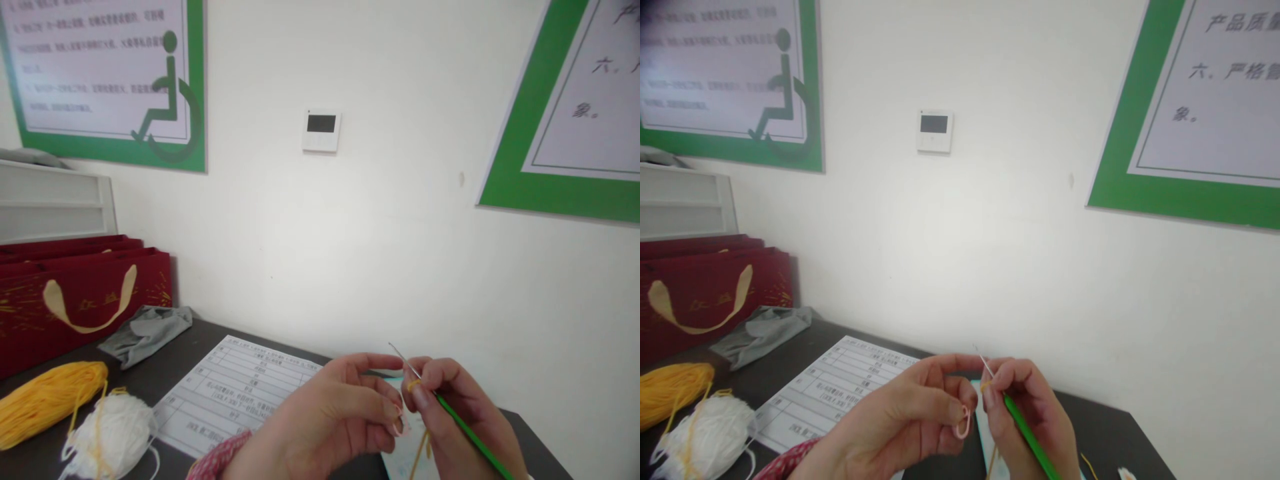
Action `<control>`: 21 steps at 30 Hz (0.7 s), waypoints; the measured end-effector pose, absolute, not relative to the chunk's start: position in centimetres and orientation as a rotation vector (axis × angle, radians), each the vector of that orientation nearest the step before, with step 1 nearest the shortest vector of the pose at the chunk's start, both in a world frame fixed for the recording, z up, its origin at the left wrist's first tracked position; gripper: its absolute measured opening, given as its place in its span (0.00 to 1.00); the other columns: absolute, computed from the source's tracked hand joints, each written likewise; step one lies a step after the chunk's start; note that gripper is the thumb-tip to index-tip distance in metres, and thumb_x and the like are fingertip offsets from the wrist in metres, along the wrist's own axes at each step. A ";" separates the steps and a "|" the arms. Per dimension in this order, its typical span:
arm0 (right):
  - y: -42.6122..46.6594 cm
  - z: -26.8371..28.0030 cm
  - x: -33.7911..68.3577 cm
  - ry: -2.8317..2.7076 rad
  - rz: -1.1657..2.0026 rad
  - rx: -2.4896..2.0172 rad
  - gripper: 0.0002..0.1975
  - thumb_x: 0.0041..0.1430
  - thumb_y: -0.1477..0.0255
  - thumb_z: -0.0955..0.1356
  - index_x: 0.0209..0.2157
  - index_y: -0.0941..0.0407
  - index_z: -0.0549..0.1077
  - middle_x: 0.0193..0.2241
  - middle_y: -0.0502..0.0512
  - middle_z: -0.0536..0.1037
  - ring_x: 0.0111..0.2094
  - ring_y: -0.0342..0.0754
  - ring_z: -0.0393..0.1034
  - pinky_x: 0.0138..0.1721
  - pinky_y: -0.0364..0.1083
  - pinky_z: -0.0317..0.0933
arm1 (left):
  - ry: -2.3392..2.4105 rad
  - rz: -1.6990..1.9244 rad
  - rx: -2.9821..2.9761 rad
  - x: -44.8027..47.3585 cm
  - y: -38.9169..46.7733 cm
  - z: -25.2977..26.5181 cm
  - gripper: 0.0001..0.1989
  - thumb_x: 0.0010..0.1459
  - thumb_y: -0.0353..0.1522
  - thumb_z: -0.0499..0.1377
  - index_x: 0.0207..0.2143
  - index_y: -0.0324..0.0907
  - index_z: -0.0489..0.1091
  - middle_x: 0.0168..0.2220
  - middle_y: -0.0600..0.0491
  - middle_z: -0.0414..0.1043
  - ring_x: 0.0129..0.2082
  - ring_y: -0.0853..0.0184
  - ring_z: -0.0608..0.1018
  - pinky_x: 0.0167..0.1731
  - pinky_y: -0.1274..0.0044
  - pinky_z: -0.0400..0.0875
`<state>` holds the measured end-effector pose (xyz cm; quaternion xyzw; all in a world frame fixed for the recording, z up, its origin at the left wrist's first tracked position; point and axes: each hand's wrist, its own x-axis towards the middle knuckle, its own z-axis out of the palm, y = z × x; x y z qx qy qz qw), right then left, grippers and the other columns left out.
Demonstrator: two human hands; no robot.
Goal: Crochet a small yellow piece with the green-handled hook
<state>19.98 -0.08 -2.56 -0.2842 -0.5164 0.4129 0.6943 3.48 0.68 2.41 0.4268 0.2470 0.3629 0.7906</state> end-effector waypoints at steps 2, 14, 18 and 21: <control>0.1 -2.4 19.9 -1.114 0.967 -0.652 0.09 0.55 0.69 0.77 0.27 0.52 0.75 0.25 0.47 0.75 0.25 0.41 0.69 0.28 0.38 0.66 | 0.649 0.774 1.107 3.2 1.7 1.8 0.29 0.36 0.27 0.64 0.47 0.40 0.72 0.28 0.60 0.69 0.25 0.75 0.70 0.30 0.79 0.64; 0.1 -1.6 19.0 -0.976 1.130 -0.723 0.14 0.47 0.64 0.80 0.26 0.54 0.76 0.23 0.47 0.70 0.25 0.40 0.63 0.28 0.38 0.62 | 1.261 0.381 1.803 5.6 6.0 -8.5 0.18 0.65 0.37 0.62 0.55 0.43 0.70 0.55 0.46 0.72 0.50 0.57 0.78 0.47 0.61 0.77; 0.0 -1.5 18.8 -0.953 1.113 -0.727 0.14 0.45 0.65 0.81 0.24 0.55 0.76 0.22 0.47 0.71 0.24 0.40 0.64 0.27 0.38 0.61 | 1.266 0.580 1.805 5.7 5.4 -6.8 0.18 0.65 0.37 0.61 0.55 0.43 0.70 0.55 0.46 0.72 0.49 0.57 0.78 0.47 0.61 0.77; -0.1 -1.6 18.8 -0.926 1.093 -0.714 0.13 0.45 0.65 0.81 0.25 0.54 0.78 0.22 0.47 0.73 0.25 0.40 0.65 0.29 0.38 0.63 | 1.251 0.806 1.768 5.1 4.8 -3.8 0.10 0.64 0.33 0.61 0.47 0.42 0.75 0.45 0.47 0.78 0.45 0.59 0.80 0.47 0.65 0.75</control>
